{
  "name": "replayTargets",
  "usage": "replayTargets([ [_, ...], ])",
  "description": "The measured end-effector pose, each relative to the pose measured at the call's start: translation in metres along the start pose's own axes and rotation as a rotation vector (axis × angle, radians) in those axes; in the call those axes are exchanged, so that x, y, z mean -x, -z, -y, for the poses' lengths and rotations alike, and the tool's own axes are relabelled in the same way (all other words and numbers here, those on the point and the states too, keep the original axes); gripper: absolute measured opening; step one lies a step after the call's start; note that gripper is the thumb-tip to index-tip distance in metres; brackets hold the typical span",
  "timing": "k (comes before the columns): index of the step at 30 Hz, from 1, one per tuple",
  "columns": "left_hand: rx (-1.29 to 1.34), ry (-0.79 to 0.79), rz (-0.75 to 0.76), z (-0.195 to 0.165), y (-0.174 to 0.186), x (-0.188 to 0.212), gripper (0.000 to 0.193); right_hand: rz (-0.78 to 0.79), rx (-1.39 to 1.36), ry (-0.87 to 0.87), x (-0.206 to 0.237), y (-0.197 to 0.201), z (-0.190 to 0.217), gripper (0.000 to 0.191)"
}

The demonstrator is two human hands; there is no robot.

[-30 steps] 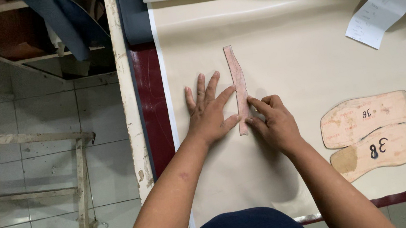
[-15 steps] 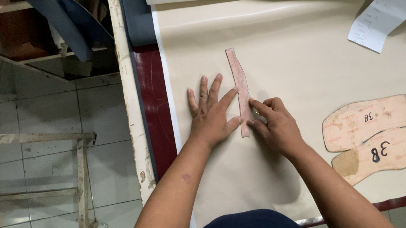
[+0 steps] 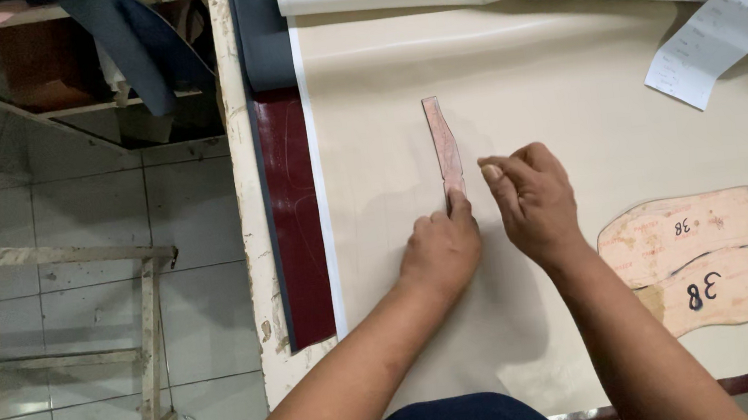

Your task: The person places shoe-shaped and strap-shaped cardboard templates on a large sheet of beige material and traces their outlines with a pencil. They then pick up a pair of scissors and a folded paper note, unfold the note to read it, and place the templates on a different piece of material.

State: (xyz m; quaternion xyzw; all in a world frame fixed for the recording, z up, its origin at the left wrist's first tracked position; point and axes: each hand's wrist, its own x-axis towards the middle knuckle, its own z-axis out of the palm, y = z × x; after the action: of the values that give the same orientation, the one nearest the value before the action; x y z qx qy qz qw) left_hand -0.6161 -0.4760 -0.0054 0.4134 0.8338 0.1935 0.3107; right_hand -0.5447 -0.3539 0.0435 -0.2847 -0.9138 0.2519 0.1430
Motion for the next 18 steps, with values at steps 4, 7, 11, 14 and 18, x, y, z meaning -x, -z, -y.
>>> replayTargets([
  [4, 0.153, 0.123, 0.097, -0.015, -0.009, -0.008, 0.065, 0.246, -0.055, -0.115, -0.027, 0.013, 0.023, 0.023],
  [7, 0.206, 0.155, 0.112, -0.016, -0.007, -0.008, 0.066, 0.421, -0.131, -0.174, -0.035, 0.013, 0.035, 0.021],
  [11, 0.219, 0.214, 0.182, -0.014, -0.003, -0.006, 0.066, 0.393, -0.025, 0.018, -0.037, 0.007, 0.037, 0.018],
  [14, -0.068, -0.015, -0.008, -0.013, 0.004, -0.006, 0.059, 0.295, 0.018, 0.159, -0.047, 0.001, 0.033, 0.015],
  [18, 0.291, 0.285, 0.119, -0.014, 0.025, -0.011, 0.063, 0.225, 0.028, 0.135, -0.074, -0.006, 0.029, 0.015],
])
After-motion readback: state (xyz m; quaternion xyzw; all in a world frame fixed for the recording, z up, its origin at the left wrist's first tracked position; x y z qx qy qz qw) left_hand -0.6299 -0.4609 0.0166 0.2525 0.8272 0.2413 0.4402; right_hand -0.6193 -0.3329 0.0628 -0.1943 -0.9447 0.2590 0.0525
